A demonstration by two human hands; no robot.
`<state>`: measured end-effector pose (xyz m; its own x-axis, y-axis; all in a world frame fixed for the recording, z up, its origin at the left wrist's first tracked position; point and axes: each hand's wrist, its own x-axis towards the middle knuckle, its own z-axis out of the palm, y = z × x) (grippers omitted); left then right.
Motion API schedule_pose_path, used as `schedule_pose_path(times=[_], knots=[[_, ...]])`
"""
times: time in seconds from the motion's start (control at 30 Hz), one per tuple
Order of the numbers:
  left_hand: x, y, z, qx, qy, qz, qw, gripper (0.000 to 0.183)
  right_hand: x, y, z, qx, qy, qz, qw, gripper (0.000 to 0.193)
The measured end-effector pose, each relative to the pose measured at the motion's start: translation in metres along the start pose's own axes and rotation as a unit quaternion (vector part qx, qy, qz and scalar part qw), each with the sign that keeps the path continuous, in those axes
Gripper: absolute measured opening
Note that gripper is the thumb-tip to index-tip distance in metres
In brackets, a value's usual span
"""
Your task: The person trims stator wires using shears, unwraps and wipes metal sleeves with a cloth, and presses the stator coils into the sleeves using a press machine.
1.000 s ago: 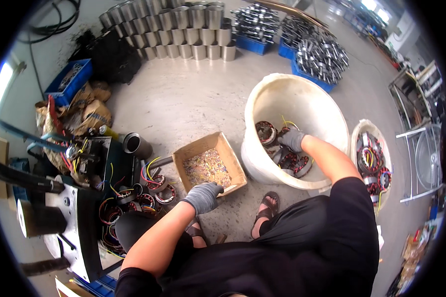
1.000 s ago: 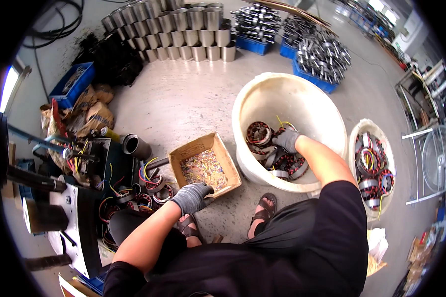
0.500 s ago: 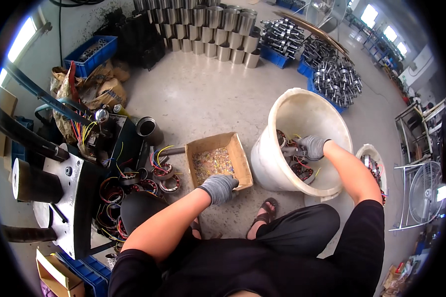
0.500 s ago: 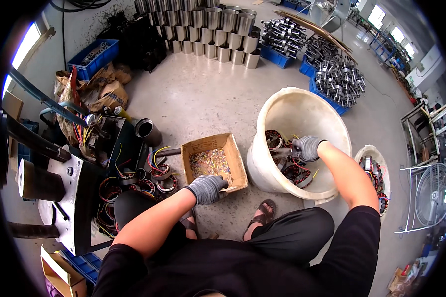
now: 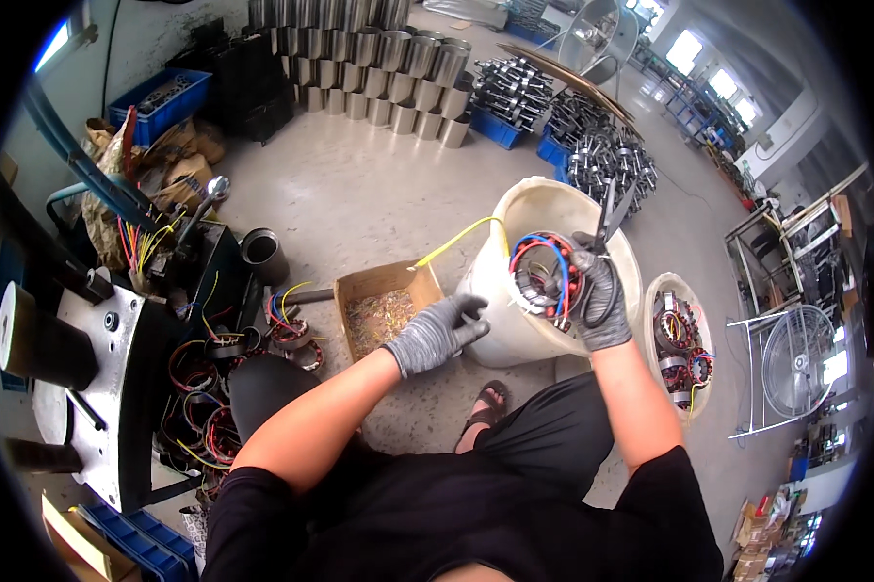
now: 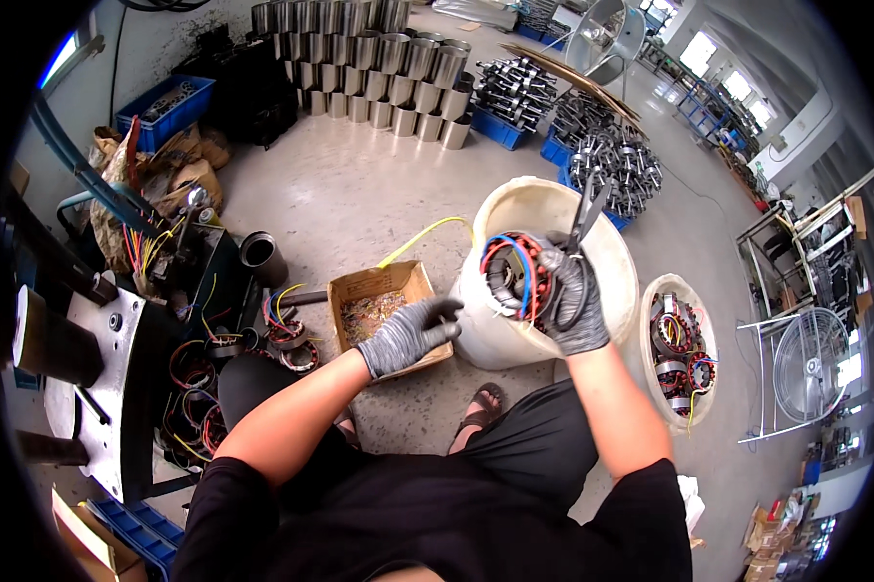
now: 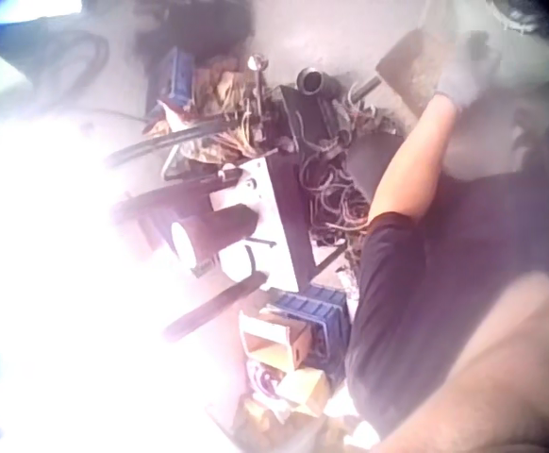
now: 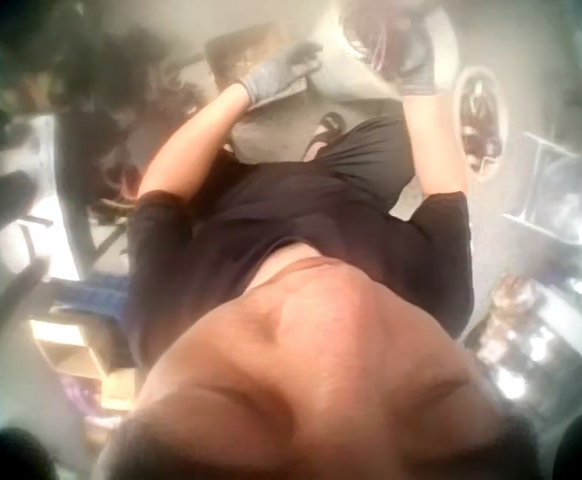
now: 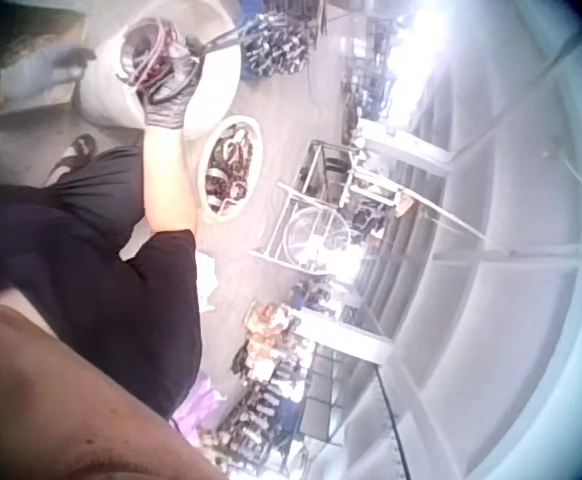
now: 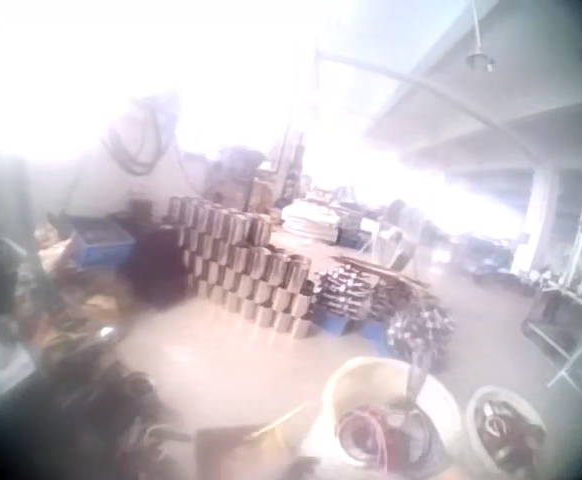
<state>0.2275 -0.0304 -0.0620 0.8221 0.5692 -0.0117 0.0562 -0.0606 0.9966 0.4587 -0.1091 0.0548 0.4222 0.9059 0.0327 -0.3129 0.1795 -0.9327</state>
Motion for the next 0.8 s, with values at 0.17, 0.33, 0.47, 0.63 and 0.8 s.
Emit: schedule_pose_path(times=[0.17, 0.33, 0.47, 0.63, 0.8], knots=[[-0.002, 0.019, -0.005, -0.118, 0.094, 0.133, 0.980, 0.067, -0.026, 0.041, 0.032, 0.033, -0.085, 0.066, 0.994, 0.049], [-0.016, 0.005, -0.019, 0.094, 0.182, 0.190, 0.960, 0.043, -0.047, 0.091, 0.046, -0.011, -0.097, 0.058, 0.993, 0.031], [-0.027, -0.008, -0.035, 0.098, 0.166, 0.257, 0.947, 0.038, -0.033, 0.120, 0.037, 0.233, -0.106, 0.177, 0.950, 0.020], [-0.039, 0.018, -0.036, -0.119, 0.256, 0.103, 0.954, 0.038, -0.025, 0.119, 0.024, 0.054, -0.078, 0.119, 0.988, 0.017], [-0.039, 0.032, -0.043, -0.372, 0.198, 0.079, 0.903, 0.030, -0.021, 0.168, 0.023, -0.147, -0.045, 0.234, 0.960, 0.026]])
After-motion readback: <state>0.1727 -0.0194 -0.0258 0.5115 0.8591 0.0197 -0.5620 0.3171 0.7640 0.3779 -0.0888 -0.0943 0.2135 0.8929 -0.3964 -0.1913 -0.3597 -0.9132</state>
